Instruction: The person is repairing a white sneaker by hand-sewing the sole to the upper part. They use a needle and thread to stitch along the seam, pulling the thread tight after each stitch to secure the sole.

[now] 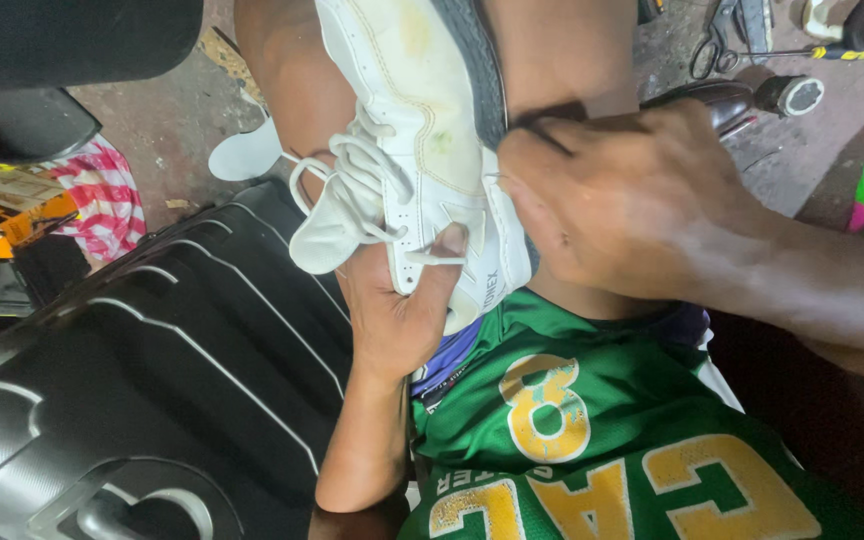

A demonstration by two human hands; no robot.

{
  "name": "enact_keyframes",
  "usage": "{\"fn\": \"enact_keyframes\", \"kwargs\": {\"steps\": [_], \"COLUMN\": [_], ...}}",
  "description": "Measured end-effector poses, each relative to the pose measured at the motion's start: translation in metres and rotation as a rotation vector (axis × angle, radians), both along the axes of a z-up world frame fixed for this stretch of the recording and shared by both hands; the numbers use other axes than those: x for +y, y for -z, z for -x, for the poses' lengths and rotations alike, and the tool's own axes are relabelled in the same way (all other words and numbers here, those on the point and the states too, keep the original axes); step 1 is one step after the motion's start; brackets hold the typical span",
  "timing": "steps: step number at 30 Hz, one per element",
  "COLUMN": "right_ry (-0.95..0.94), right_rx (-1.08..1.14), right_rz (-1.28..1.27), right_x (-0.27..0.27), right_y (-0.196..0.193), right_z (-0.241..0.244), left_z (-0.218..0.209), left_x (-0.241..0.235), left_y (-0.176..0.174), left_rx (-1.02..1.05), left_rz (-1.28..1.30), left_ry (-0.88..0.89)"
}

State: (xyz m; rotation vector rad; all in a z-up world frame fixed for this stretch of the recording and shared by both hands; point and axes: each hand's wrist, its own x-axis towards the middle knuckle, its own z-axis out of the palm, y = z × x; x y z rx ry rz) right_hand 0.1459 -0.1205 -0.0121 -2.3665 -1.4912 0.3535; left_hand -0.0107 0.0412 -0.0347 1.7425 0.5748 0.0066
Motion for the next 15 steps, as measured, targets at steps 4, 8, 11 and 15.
{"fn": "enact_keyframes", "kwargs": {"steps": [4,8,11,15], "right_ry": [0.045,0.051,0.053,0.050], "right_rx": [-0.021,0.104,0.206,0.241], "right_rz": [-0.030,-0.100,-0.220,-0.295], "right_x": [0.003,-0.004,-0.013,-0.029], "right_y": [0.007,0.011,0.012,0.018], "right_z": [0.003,-0.002,-0.010,-0.004], "left_z": [0.002,0.022,0.059,0.106], "left_x": [-0.002,-0.010,-0.014,0.017], "left_y": [0.006,0.014,0.013,0.016], "left_rx": [-0.045,0.105,-0.183,-0.127], "left_rz": [-0.062,-0.051,0.395,0.530], "left_ry": [0.003,-0.009,-0.173,-0.532]}}
